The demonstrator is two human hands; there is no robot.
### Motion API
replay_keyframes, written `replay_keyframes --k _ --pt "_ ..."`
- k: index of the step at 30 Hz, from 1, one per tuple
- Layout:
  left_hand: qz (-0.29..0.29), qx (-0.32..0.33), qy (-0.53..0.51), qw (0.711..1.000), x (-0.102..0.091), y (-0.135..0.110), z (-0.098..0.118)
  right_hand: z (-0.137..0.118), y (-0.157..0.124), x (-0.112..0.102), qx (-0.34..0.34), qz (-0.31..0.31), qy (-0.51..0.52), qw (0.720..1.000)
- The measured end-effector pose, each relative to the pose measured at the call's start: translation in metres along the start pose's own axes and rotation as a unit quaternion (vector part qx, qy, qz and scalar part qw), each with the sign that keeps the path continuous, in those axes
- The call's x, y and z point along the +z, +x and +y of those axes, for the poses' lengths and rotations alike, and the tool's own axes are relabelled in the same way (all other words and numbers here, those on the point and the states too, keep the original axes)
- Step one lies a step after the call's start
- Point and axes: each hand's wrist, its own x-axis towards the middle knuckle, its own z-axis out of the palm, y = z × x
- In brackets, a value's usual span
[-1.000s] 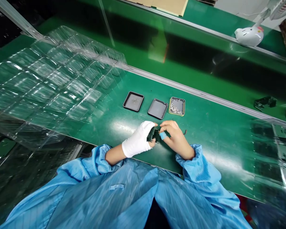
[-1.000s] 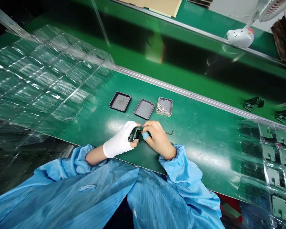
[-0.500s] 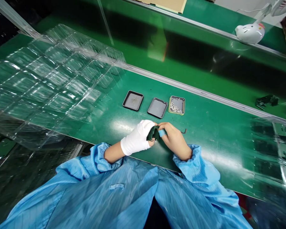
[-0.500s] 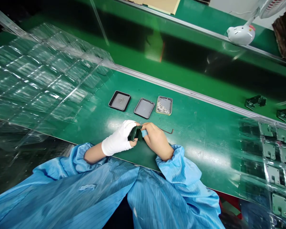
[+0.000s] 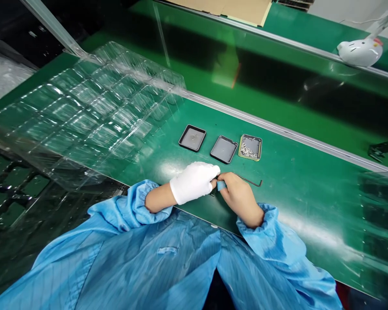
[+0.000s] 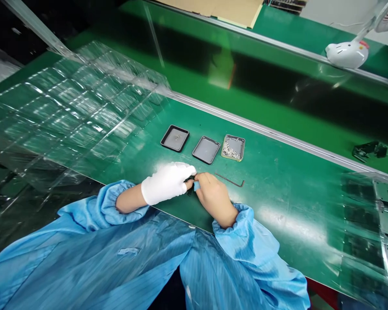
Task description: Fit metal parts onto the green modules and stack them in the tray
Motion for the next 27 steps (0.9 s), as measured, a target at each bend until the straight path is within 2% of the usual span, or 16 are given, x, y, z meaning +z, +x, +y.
replay_keyframes --k 5,7,11,12,14,18,22,24,27 --pt "-0.015 -0.03 -0.026 0.999 0.002 0.0 0.001 -0.004 0.002 0.002 0.011 0.014 -0.002 1.0" --pt "-0.009 -0.035 -0.078 0.996 0.002 0.0 -0.004 -0.004 0.005 0.0 0.033 0.01 0.016 0.999" --pt "0.087 -0.019 -0.249 0.964 0.003 -0.003 -0.019 0.007 0.005 -0.006 0.134 0.006 0.106 0.985" --pt "0.104 -0.009 -0.265 0.959 0.004 -0.005 -0.021 0.012 0.003 -0.009 0.154 0.002 0.12 0.981" --pt "0.103 0.014 -0.243 0.964 0.009 -0.01 -0.022 0.023 -0.004 -0.013 0.17 -0.011 0.123 0.978" --pt "0.075 0.004 -0.161 0.984 0.026 -0.018 -0.012 0.046 -0.016 -0.024 0.13 -0.02 0.037 0.991" --pt "0.084 -0.004 -0.154 0.984 0.039 -0.017 -0.009 0.061 -0.019 -0.028 0.098 -0.073 -0.043 0.992" --pt "0.085 -0.002 -0.164 0.983 0.042 -0.015 -0.012 0.064 -0.02 -0.027 0.1 -0.066 -0.015 0.993" --pt "0.085 -0.002 -0.175 0.981 0.046 -0.014 -0.016 0.063 -0.02 -0.025 0.082 -0.07 0.099 0.989"
